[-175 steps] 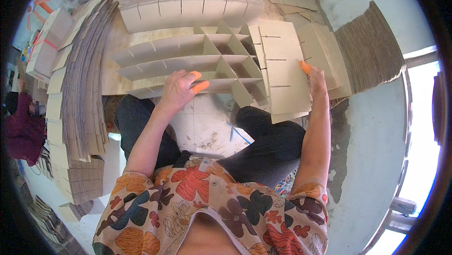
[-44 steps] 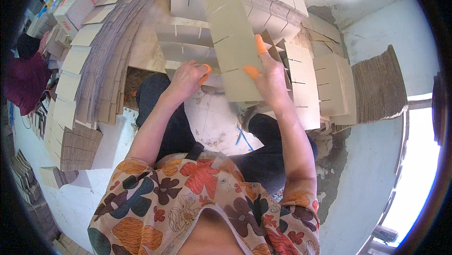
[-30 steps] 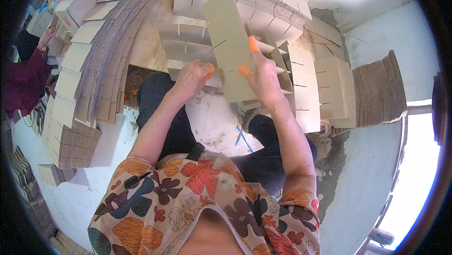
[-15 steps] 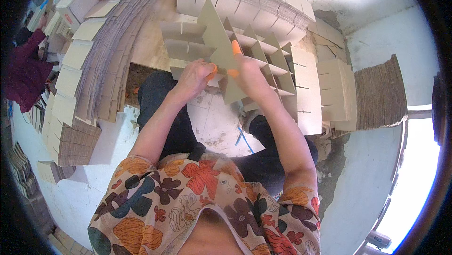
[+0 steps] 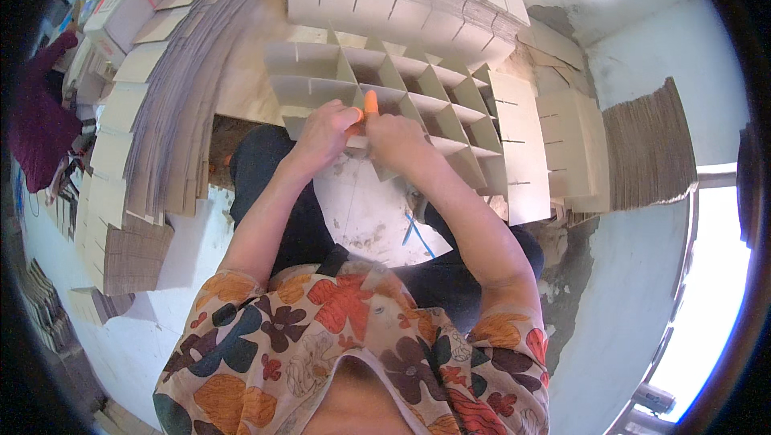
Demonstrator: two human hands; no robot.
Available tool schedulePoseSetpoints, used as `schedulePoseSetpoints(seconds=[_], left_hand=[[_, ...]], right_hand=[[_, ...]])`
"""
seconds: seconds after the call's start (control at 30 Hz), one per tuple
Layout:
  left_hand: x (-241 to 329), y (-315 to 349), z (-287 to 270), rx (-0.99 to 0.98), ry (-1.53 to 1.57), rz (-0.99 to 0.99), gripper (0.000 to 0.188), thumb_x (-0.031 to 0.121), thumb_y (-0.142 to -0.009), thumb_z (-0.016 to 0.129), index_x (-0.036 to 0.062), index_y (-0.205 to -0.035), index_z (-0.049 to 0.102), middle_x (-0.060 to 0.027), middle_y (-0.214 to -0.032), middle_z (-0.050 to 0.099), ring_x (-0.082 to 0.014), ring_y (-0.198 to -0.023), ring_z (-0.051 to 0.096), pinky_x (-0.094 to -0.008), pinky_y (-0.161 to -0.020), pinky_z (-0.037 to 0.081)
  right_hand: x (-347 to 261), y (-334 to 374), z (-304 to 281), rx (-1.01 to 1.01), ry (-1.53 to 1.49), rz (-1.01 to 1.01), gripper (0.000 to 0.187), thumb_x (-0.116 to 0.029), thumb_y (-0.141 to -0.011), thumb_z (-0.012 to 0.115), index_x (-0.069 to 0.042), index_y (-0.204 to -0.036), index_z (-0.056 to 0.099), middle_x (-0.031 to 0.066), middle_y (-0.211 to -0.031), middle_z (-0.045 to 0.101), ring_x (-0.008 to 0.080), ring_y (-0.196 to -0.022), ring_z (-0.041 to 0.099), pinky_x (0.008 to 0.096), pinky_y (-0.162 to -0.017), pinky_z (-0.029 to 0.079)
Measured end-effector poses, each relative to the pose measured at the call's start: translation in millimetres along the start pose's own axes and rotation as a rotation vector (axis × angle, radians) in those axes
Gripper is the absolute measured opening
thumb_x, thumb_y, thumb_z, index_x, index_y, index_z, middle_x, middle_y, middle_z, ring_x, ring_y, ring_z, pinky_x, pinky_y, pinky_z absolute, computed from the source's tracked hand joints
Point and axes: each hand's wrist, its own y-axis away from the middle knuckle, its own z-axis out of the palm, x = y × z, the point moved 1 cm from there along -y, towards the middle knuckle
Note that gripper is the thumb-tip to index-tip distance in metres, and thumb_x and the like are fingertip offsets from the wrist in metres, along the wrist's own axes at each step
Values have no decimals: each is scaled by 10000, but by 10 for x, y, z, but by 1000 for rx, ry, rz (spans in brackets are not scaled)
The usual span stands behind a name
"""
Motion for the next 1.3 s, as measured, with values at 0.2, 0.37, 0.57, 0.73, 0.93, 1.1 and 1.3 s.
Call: schedulePoseSetpoints(seconds=[0.2, 0.37, 0.57, 0.73, 0.93, 1.1, 1.3], left_hand=[[7, 25, -46, 32, -60, 80, 297, 21, -697, 713, 38, -979, 622, -103, -906, 637, -302, -843, 585, -392, -720, 487], [144, 18, -153, 48, -92, 120, 389, 61, -687, 755, 22, -1047, 613, -120, -999, 644, -298, -926, 591, -376, -773, 499], [98, 70, -143, 87, -113, 107, 371, 109, -680, 763, 26, -1012, 617, -106, -1009, 654, -290, -925, 589, -374, -795, 489], [56, 86, -145, 77, -137, 110, 366, 99, -673, 784, 13, -993, 626, -122, -958, 661, -297, -872, 607, -378, -752, 499], [74, 51, -109, 83, -144, 124, 330, 101, -679, 787, 11, -961, 641, -132, -914, 662, -298, -831, 611, -385, -714, 497], [71, 85, -117, 78, -138, 102, 322, 122, -693, 783, 17, -965, 644, -125, -921, 659, -297, -838, 607, -391, -728, 490], [98, 104, -189, 81, -119, 38, 349, 144, -699, 790, 23, -992, 646, -123, -963, 661, -292, -892, 606, -386, -776, 489]], right_hand=[[377, 463, -272, 619, -231, 4, 288, -221, -830, 651, -42, -1049, 599, 189, -856, 662, 361, -760, 651, 440, -668, 523], [1930, 1189, -17, 938, 54, 507, 476, -281, -840, 673, -37, -1225, 534, 176, -1104, 616, 353, -995, 589, 436, -835, 495], [2865, 1915, 528, 567, -499, 742, 711, -407, -715, 786, 36, -1216, 545, 229, -1072, 641, 284, -964, 634, 363, -805, 506], [2905, 1972, 615, 614, -928, 685, 529, -338, -712, 806, 67, -1015, 647, 123, -836, 677, 179, -717, 642, 306, -643, 508], [3092, 2209, 662, 836, -1187, 725, 342, -278, -774, 756, 48, -832, 670, 42, -672, 613, 120, -577, 566, 304, -524, 457], [2728, 2275, 139, 930, -1142, 789, 372, -335, -858, 649, 36, -836, 667, 49, -702, 616, 112, -570, 553, 293, -504, 444], [2177, 1887, -192, 969, -1258, 142, 348, -301, -899, 598, 38, -923, 673, 43, -744, 625, 119, -601, 566, 264, -511, 436]])
